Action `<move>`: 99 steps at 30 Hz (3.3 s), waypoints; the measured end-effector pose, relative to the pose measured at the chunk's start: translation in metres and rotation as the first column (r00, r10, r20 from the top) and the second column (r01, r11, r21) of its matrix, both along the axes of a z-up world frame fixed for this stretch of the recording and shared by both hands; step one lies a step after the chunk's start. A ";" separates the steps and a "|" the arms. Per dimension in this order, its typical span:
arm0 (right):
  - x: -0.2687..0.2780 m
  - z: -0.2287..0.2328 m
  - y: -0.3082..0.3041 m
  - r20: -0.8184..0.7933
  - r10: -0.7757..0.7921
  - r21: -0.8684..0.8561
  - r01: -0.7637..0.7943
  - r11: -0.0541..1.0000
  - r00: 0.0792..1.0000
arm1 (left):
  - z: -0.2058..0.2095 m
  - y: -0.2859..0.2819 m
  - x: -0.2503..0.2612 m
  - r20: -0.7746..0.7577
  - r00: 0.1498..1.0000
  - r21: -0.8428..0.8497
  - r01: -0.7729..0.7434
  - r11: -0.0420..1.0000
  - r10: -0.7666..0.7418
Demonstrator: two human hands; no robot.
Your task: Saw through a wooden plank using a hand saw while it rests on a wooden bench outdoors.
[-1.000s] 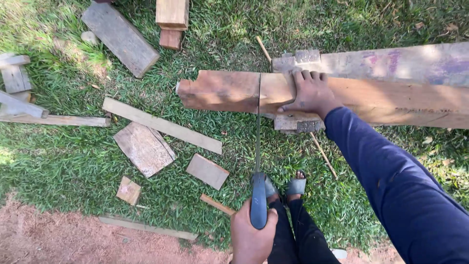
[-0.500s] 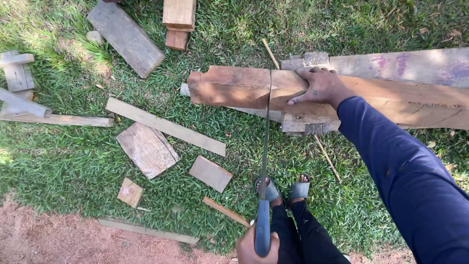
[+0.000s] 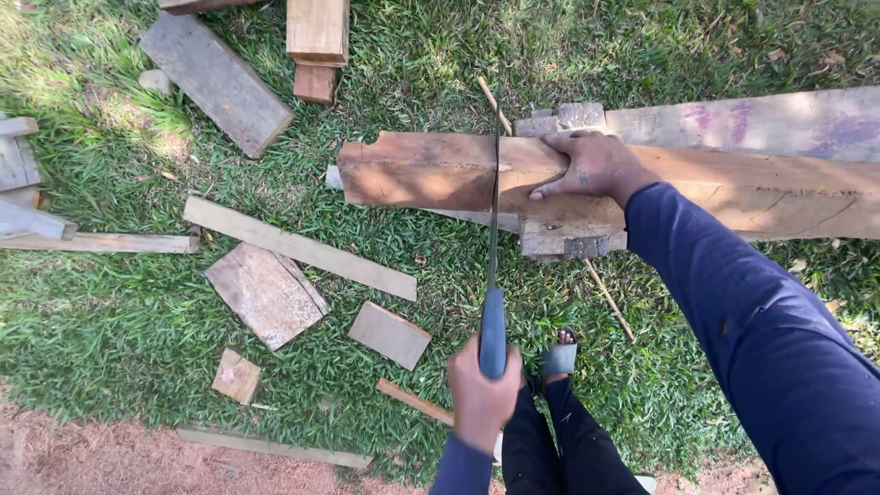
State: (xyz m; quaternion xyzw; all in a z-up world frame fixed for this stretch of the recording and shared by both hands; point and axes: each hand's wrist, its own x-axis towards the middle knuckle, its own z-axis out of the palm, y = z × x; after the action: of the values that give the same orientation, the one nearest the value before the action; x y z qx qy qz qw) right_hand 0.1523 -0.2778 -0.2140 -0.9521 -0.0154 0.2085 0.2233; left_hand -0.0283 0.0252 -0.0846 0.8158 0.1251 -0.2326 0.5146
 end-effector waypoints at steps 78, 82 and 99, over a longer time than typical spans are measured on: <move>0.016 0.018 0.039 -0.145 0.021 -0.172 -0.046 0.984 0.989 | -0.006 0.038 -0.096 -0.078 0.994 0.041 -0.077 0.996 0.080; 0.013 0.005 0.034 -0.066 0.065 -0.121 -0.073 0.990 0.996 | -0.044 0.000 -0.007 0.122 0.992 -0.047 -0.013 0.999 0.018; 0.023 0.019 0.033 -0.157 0.049 -0.085 -0.063 0.994 0.986 | -0.018 0.046 -0.098 -0.090 0.996 0.004 -0.018 1.000 0.018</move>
State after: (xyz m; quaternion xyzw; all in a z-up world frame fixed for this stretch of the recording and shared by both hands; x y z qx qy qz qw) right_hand 0.1754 -0.2444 -0.1952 -0.9412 -0.0157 0.2884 0.1750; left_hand -0.1262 0.0715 -0.1025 0.8041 0.1559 -0.2641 0.5093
